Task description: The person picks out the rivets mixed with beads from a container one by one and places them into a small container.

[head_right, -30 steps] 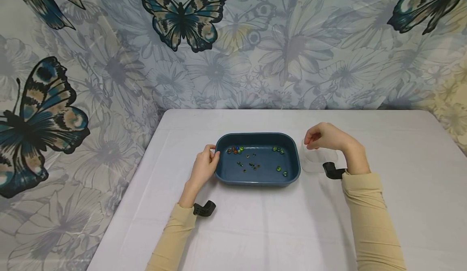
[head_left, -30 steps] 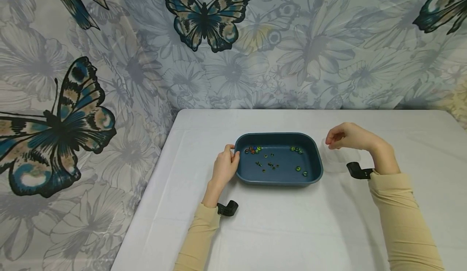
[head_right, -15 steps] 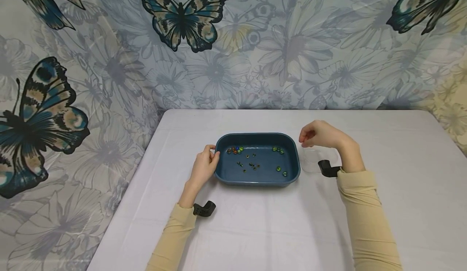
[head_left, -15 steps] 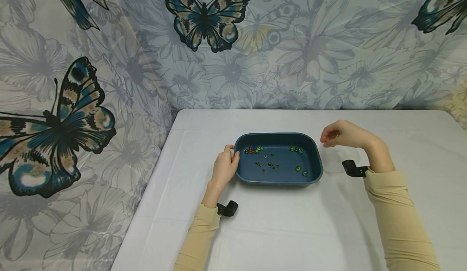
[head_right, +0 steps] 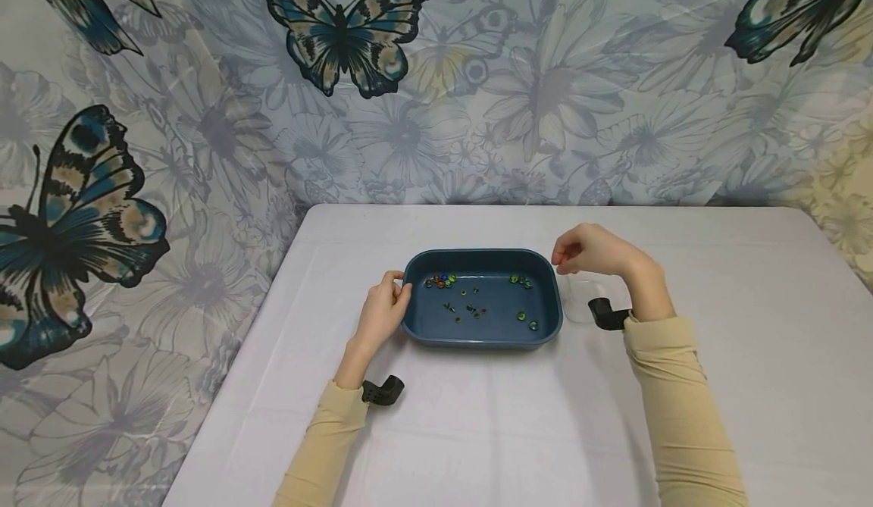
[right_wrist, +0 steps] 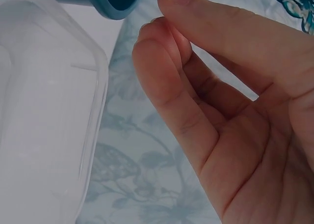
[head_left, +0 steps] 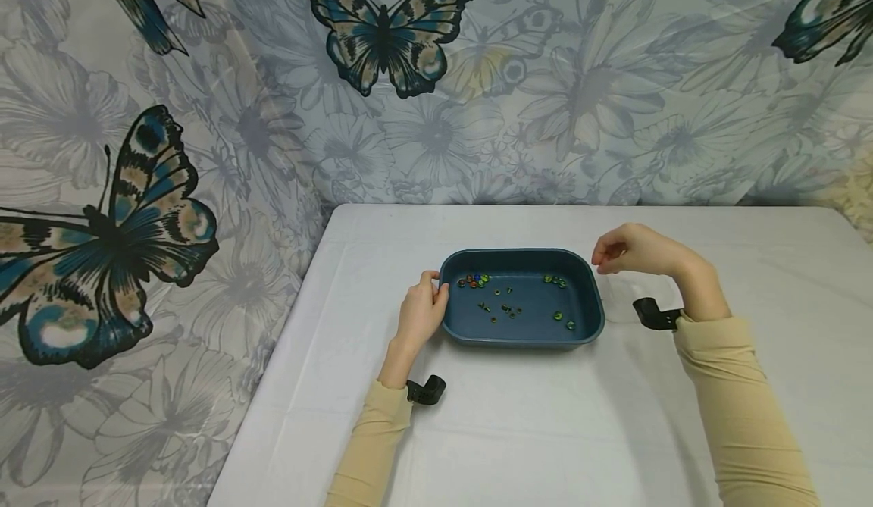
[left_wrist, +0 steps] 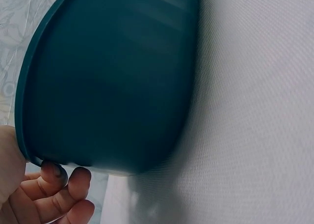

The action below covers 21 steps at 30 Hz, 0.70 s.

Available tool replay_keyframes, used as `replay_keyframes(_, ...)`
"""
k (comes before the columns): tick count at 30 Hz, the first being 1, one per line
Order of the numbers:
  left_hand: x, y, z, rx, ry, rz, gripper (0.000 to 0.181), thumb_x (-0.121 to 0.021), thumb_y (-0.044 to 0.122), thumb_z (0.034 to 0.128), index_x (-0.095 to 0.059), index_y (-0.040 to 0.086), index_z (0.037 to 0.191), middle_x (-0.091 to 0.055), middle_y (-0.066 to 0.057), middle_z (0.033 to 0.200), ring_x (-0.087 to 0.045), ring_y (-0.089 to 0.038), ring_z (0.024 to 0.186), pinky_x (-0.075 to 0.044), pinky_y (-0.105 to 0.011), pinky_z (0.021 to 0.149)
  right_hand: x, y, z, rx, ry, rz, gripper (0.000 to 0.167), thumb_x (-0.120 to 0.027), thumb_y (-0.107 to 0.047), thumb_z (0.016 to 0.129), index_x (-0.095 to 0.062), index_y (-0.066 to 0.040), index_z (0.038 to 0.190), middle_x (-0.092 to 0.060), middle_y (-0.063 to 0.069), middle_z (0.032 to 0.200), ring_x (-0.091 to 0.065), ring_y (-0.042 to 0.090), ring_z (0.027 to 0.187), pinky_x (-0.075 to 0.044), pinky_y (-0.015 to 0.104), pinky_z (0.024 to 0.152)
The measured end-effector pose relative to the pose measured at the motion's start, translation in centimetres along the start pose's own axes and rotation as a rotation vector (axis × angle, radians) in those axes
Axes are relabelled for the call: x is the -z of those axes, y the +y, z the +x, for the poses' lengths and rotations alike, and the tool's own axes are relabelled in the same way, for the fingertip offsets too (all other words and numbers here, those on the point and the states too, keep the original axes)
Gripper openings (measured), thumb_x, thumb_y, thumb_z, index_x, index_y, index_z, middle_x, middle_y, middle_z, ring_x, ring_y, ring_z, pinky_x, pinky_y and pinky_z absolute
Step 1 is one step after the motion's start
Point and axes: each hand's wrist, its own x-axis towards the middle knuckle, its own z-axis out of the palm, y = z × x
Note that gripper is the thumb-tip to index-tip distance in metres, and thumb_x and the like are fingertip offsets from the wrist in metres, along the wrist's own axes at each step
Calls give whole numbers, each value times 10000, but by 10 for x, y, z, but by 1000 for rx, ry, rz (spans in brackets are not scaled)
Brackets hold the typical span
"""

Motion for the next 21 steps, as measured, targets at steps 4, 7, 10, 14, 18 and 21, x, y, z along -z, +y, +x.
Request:
replay_keyframes(4,0,0,0,1,-3,1,285,-527,154,939,-545,-54,1133,-449,35,569,-392,-81,465,-326,-220,466,-1,-2,1,-4,1,-2,58,-675,-33,822,-657,-6,870,-649,63,791,-587,148,696,-472,279,652)
replay_keyframes(7,0,0,0,0,-3,2,287,-526,156,940,-543,-54,1135,-450,34,570,-390,-82,465,-324,-219,466,-2,-3,3,-4,0,0,61,-678,-28,816,-659,-9,871,-649,54,793,-590,177,708,-472,282,652)
replay_keyframes(10,0,-1,1,-5,1,3,285,-530,155,939,-544,-57,1130,-450,34,569,-384,-77,462,-327,-220,465,-3,-5,4,-2,-3,7,58,-673,-16,814,-657,-3,868,-648,55,790,-596,203,719,-474,283,649)
replay_keyframes(14,0,-1,0,-13,11,0,276,-535,146,936,-549,-61,1119,-448,32,567,-374,-68,461,-334,-226,467,-4,-5,6,16,-9,23,58,-673,-3,808,-650,10,860,-652,57,782,-613,228,725,-481,284,651)
replay_keyframes(18,0,0,0,-11,10,-2,277,-536,147,935,-551,-60,1118,-440,34,562,-372,-70,459,-332,-226,465,-6,-4,9,93,-9,55,57,-667,11,796,-640,28,844,-652,55,761,-623,237,705,-483,283,632)
replay_keyframes(21,1,0,0,-7,5,-1,280,-535,152,936,-550,-58,1120,-439,39,561,-379,-74,460,-332,-223,467,-8,-4,11,119,-8,65,55,-658,16,790,-642,30,841,-653,48,756,-627,243,703,-484,289,627)
